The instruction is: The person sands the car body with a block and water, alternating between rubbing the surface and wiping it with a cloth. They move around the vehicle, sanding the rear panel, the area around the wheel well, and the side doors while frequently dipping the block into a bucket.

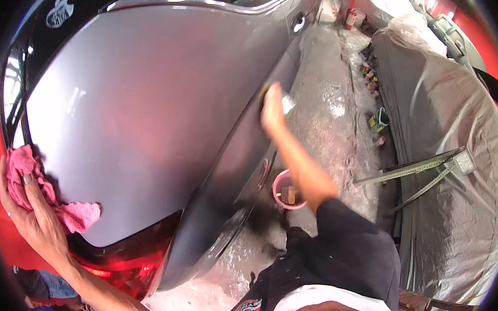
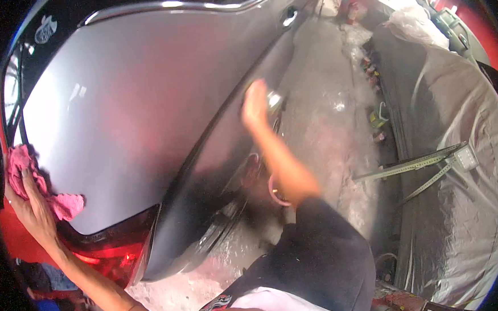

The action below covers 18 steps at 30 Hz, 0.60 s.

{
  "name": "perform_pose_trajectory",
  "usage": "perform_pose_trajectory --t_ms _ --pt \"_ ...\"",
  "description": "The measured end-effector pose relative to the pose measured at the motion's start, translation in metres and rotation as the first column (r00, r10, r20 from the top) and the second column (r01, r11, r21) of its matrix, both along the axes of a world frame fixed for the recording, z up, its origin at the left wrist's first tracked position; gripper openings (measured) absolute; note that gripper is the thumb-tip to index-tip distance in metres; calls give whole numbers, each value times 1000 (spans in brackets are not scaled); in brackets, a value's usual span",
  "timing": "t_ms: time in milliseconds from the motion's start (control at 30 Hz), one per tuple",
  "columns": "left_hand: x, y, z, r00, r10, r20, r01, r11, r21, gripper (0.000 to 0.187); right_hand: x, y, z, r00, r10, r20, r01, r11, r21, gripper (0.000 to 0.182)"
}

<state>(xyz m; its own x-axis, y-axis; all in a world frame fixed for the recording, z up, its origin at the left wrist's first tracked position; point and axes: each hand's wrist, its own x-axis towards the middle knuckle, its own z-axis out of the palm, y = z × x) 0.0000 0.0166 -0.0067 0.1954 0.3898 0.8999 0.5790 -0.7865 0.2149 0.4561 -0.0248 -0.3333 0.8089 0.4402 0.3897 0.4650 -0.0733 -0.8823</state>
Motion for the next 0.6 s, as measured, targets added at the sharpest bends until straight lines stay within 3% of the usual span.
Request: perform_pose_trajectory --t_ms 67,133,200,267,300,333,367,400,467,500,533,567,600 --pt "9 -10 6 997 71 -42 -69 996 50 42 -149 -60 71 945 259 201 -262 965 -10 66" --pt "13 -13 3 999 50 -4 -50 998 46 41 -185 -52 58 948 250 198 -286 941 179 68" --pt "14 -14 4 991 129 -33 -126 989 71 41 -139 -36 80 971 202 127 -231 930 286 68" --pt "10 -10 4 997 71 -27 -70 997 44 42 -38 3 76 949 -2 315 -61 980 188 64" --pt "8 -9 3 993 107 -49 -102 991 84 42 15 18 95 993 2 122 -21 988 151 60" --pt "10 -8 3 988 142 -57 -134 984 121 41 81 44 97 992 -33 123 34 999 -2 61" --pt "16 -12 7 983 174 -56 -167 980 112 41 131 58 90 923 1 385 111 957 -269 63" --pt "18 -13 6 984 170 -58 -163 981 105 41 140 69 110 995 -69 70 80 981 -176 62" --pt "17 -14 8 954 282 -104 -259 946 193 41 80 53 139 977 -49 209 86 981 -172 58" --pt "18 -16 8 953 285 -103 -263 947 183 40 32 43 134 897 -88 433 103 995 -9 58" --pt "17 -17 9 955 281 -96 -259 947 190 40 -3 41 109 620 -117 776 182 983 4 59" --pt "15 -16 8 962 258 -93 -238 954 183 41 -59 14 114 579 -1 815 -18 1000 14 59" --pt "15 -14 6 967 235 -97 -217 961 169 41 -97 -25 127 581 281 764 -413 910 -21 63"
